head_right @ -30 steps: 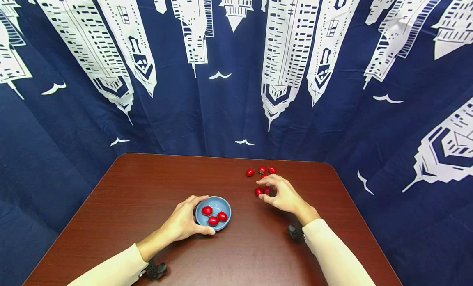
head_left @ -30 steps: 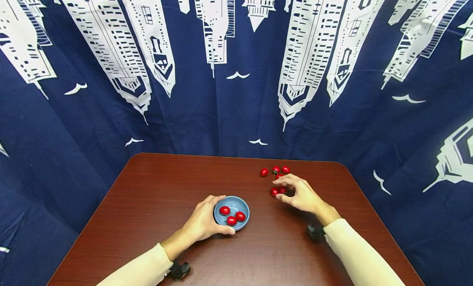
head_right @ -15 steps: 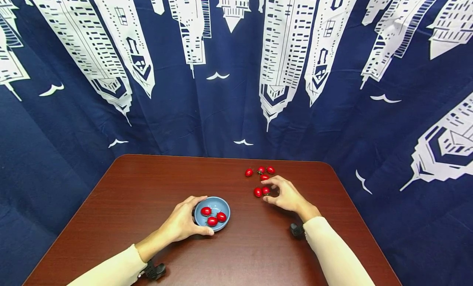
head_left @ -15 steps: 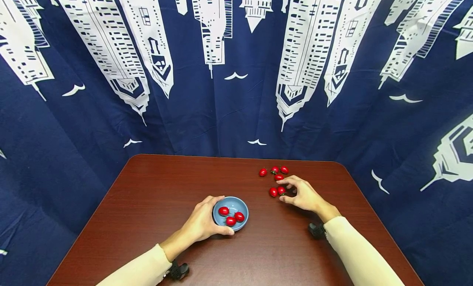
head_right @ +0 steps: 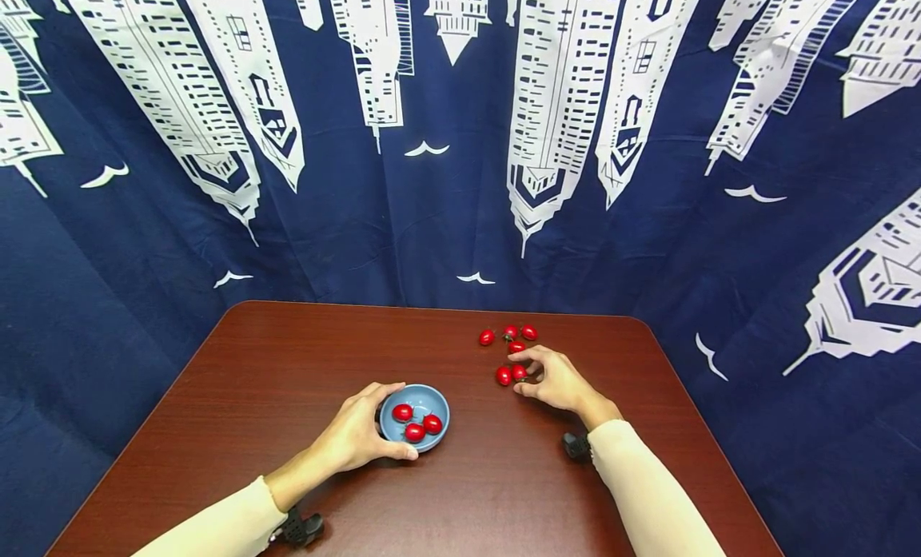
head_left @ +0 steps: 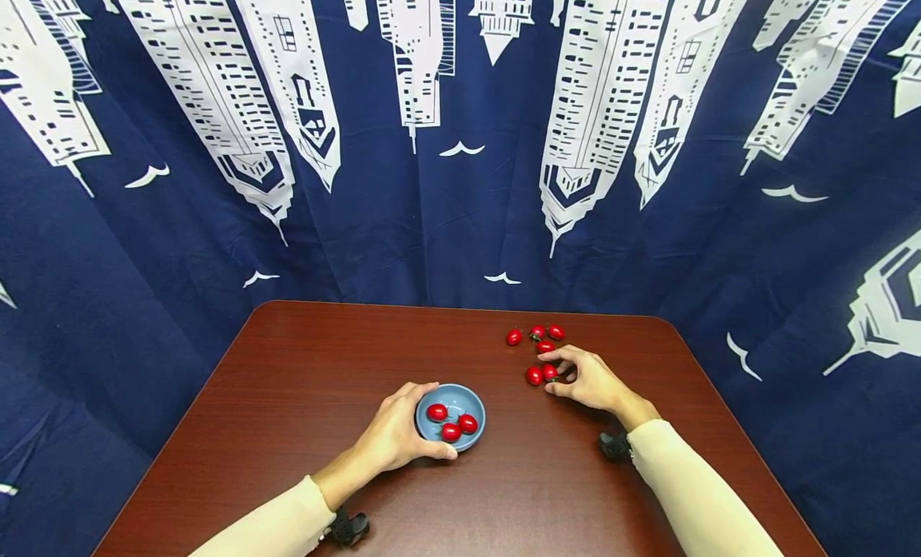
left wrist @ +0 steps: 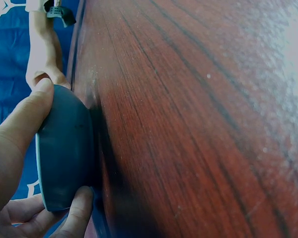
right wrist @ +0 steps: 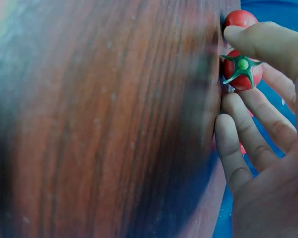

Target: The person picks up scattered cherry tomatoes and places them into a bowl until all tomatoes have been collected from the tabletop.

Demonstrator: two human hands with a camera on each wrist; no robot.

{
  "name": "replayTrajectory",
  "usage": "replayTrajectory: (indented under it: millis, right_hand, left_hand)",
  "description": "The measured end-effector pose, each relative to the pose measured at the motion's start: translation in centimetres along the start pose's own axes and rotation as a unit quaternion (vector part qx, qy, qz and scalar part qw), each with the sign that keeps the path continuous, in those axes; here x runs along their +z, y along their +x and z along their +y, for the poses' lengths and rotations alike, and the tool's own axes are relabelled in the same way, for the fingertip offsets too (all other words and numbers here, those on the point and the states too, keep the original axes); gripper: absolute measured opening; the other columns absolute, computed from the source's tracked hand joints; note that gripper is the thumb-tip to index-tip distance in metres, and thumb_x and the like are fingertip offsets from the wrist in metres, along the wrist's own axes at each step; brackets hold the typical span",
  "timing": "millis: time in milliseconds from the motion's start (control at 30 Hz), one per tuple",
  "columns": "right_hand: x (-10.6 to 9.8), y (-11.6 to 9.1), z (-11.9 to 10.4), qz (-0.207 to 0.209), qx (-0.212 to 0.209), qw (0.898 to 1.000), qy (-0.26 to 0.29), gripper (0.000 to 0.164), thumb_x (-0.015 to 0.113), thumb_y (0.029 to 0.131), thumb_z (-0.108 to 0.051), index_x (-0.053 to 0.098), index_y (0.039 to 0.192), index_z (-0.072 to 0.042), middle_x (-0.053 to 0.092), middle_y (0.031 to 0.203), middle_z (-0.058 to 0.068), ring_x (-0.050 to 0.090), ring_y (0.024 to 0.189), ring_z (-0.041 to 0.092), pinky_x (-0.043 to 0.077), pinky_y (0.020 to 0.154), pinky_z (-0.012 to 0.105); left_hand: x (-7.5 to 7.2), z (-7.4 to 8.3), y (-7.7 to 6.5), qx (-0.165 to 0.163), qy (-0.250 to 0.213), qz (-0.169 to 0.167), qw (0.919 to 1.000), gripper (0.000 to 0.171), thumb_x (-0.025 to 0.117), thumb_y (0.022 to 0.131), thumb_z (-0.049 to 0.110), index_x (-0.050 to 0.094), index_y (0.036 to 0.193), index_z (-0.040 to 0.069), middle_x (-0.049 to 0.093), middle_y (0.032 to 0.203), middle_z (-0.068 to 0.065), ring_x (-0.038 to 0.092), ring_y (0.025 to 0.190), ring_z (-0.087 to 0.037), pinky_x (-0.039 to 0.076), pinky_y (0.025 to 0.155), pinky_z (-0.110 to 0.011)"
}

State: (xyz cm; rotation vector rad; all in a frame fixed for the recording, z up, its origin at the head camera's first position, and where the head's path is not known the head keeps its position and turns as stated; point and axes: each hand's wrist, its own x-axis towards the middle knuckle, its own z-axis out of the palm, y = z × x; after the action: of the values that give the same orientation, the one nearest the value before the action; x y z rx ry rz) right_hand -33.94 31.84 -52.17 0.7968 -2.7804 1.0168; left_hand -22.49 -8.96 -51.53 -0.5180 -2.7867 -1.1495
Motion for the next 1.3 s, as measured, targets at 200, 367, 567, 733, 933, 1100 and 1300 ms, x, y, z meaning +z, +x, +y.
replayTrajectory:
  millis: [200,367,567,733,933,1100,1300]
  right_hand:
    - [0.03,-0.02,0.36,-0.002,0.021,1.0,0.009,0.043,0.096,0.093,-0.004,0.084,0.135,-0.006,0.083,0.121,0.01,0.077,0.095,0.014,0.066,0.083,0.025]
    - [-0.06,0.01,0.41,-0.001,0.035,0.999,0.022,0.04,0.095,0.094,-0.003,0.084,0.132,-0.005,0.084,0.115,0.011,0.075,0.092,0.009,0.065,0.079,0.021]
    - [-0.06,0.06,0.39,0.0,0.036,0.999,0.027,0.039,0.095,0.094,-0.002,0.084,0.131,-0.003,0.083,0.114,0.012,0.074,0.089,0.008,0.064,0.078,0.021]
    - [-0.05,0.01,0.37,0.001,0.039,0.999,0.024,0.038,0.095,0.094,-0.003,0.084,0.131,-0.004,0.083,0.112,0.01,0.074,0.089,0.007,0.063,0.078,0.02]
    - [-0.16,-0.07,0.28,0.005,0.042,0.999,0.019,0.037,0.095,0.095,-0.006,0.085,0.13,-0.005,0.083,0.111,0.008,0.074,0.088,0.008,0.063,0.079,0.02]
    - [-0.18,-0.1,0.19,0.006,0.049,0.999,0.021,0.037,0.095,0.095,-0.008,0.084,0.131,-0.006,0.082,0.108,0.008,0.074,0.087,0.009,0.063,0.079,0.019]
    - [-0.29,-0.19,-0.05,0.01,0.046,0.999,0.026,0.037,0.096,0.095,-0.008,0.084,0.13,-0.005,0.081,0.108,0.009,0.074,0.086,0.009,0.062,0.076,0.019]
  left_hand:
    - [0.12,0.0,0.02,0.001,0.0,0.0,1.0,0.117,0.117,0.061,0.044,0.067,0.159,0.003,0.078,0.138,-0.011,0.075,0.129,-0.032,0.063,0.113,-0.053]
    - [0.07,-0.01,-0.01,-0.001,0.003,0.002,1.0,0.117,0.117,0.061,0.046,0.068,0.159,0.004,0.078,0.137,-0.01,0.074,0.128,-0.033,0.062,0.113,-0.054]
    - [-0.03,0.05,-0.05,-0.004,0.004,0.003,1.0,0.116,0.117,0.061,0.046,0.068,0.158,0.004,0.078,0.138,-0.01,0.074,0.129,-0.034,0.062,0.113,-0.054]
    - [0.01,-0.04,-0.06,-0.001,0.004,0.003,1.0,0.116,0.117,0.061,0.046,0.068,0.158,0.004,0.078,0.137,-0.01,0.075,0.128,-0.033,0.063,0.113,-0.053]
    - [0.06,-0.15,0.02,0.003,0.003,0.004,1.0,0.117,0.117,0.062,0.046,0.068,0.158,0.003,0.078,0.138,-0.01,0.076,0.128,-0.031,0.063,0.113,-0.052]
    - [0.09,-0.19,0.06,0.005,0.004,0.004,1.0,0.116,0.117,0.062,0.046,0.068,0.158,0.003,0.078,0.138,-0.009,0.076,0.128,-0.031,0.063,0.113,-0.051]
    - [0.1,-0.21,0.03,0.008,0.005,0.004,1.0,0.117,0.117,0.062,0.046,0.068,0.158,0.003,0.078,0.137,-0.009,0.076,0.127,-0.03,0.063,0.113,-0.051]
